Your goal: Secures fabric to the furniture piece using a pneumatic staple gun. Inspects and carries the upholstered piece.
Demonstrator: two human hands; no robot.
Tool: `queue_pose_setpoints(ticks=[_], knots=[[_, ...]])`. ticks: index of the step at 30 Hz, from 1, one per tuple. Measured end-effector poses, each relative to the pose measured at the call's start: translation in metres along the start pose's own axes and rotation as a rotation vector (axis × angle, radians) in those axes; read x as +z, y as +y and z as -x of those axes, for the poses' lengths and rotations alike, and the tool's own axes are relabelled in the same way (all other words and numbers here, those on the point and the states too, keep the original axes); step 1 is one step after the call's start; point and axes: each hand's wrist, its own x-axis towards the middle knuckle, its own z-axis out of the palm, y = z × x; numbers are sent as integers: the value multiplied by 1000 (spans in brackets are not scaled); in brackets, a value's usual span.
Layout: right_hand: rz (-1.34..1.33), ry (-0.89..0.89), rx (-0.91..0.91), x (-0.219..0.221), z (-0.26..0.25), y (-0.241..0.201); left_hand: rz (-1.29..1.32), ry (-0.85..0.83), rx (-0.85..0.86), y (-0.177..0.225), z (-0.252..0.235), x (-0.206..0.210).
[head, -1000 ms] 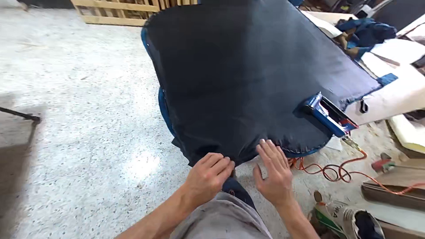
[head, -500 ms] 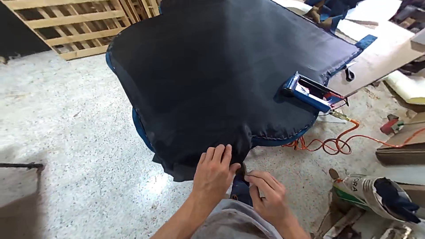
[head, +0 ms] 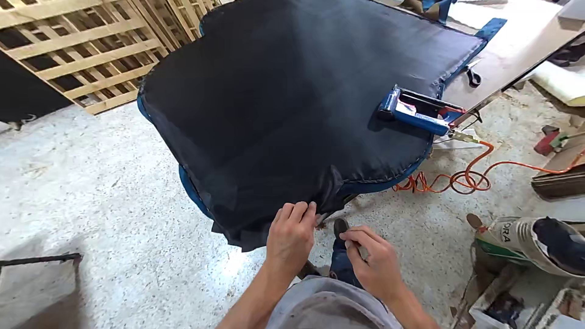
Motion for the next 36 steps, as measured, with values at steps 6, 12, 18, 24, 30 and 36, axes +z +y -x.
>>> queue_pose_setpoints(ticks=[6,12,18,24,30,36], knots=[[119,-25,-94,5,-7,-14,31,66,94,-10,-31,-45],[266,-271,-52,18,-28,-42,-38,84,319,9,-33,-53],[298,25,-207,13,-27,-32,-34,16,284,8,-7,-39],[312,-157,-220,10,-31,-24,-6,12,234,7,0,-30],[296,52,-409,-12,-69,-8,19,0,171,9,-4,-24],[248,25,-586,19,-88,14,10,39,85,6,-1,-11]])
